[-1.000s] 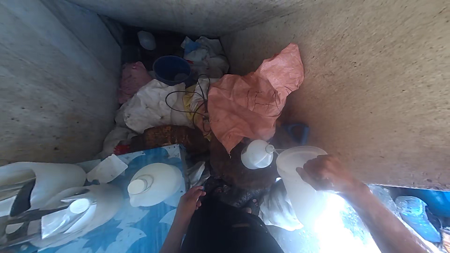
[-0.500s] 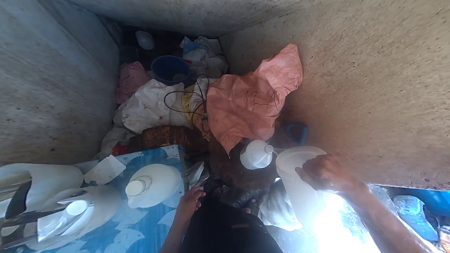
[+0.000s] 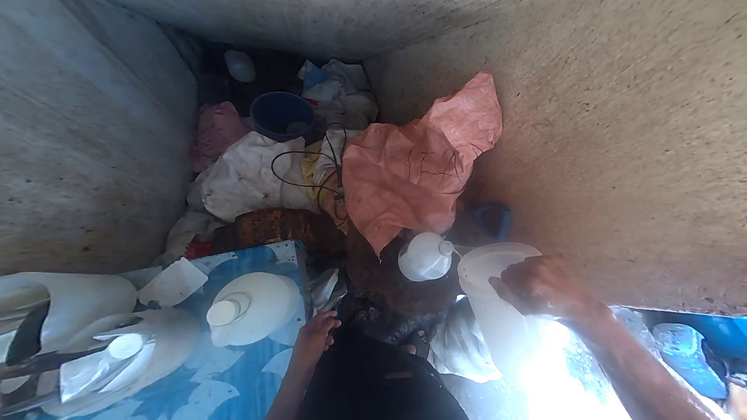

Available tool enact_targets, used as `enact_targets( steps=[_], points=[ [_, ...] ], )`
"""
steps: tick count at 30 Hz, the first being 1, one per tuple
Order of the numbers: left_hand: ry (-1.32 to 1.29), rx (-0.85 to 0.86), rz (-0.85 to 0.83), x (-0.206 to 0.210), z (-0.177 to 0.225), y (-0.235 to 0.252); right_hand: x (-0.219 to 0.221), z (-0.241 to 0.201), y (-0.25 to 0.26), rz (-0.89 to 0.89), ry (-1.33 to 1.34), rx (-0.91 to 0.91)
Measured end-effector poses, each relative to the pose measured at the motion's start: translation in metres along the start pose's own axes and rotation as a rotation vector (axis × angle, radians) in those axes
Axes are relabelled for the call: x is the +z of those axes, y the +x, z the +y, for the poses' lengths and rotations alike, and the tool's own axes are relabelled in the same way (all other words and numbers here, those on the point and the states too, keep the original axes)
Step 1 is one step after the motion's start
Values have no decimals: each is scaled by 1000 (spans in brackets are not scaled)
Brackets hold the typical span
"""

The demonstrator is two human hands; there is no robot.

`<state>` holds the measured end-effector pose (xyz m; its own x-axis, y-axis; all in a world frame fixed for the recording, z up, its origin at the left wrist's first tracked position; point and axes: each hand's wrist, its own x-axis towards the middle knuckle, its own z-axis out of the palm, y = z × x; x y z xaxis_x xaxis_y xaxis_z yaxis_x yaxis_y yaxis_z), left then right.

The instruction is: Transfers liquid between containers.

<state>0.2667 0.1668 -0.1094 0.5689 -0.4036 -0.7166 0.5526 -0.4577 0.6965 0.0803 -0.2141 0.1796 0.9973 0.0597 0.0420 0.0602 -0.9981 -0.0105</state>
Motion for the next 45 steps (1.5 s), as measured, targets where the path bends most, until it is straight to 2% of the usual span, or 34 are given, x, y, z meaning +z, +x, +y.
enact_targets(
  steps=[45],
  points=[
    [-16,1,-6,6,5,2,-9,1,4,-45,6,-10]
  ],
)
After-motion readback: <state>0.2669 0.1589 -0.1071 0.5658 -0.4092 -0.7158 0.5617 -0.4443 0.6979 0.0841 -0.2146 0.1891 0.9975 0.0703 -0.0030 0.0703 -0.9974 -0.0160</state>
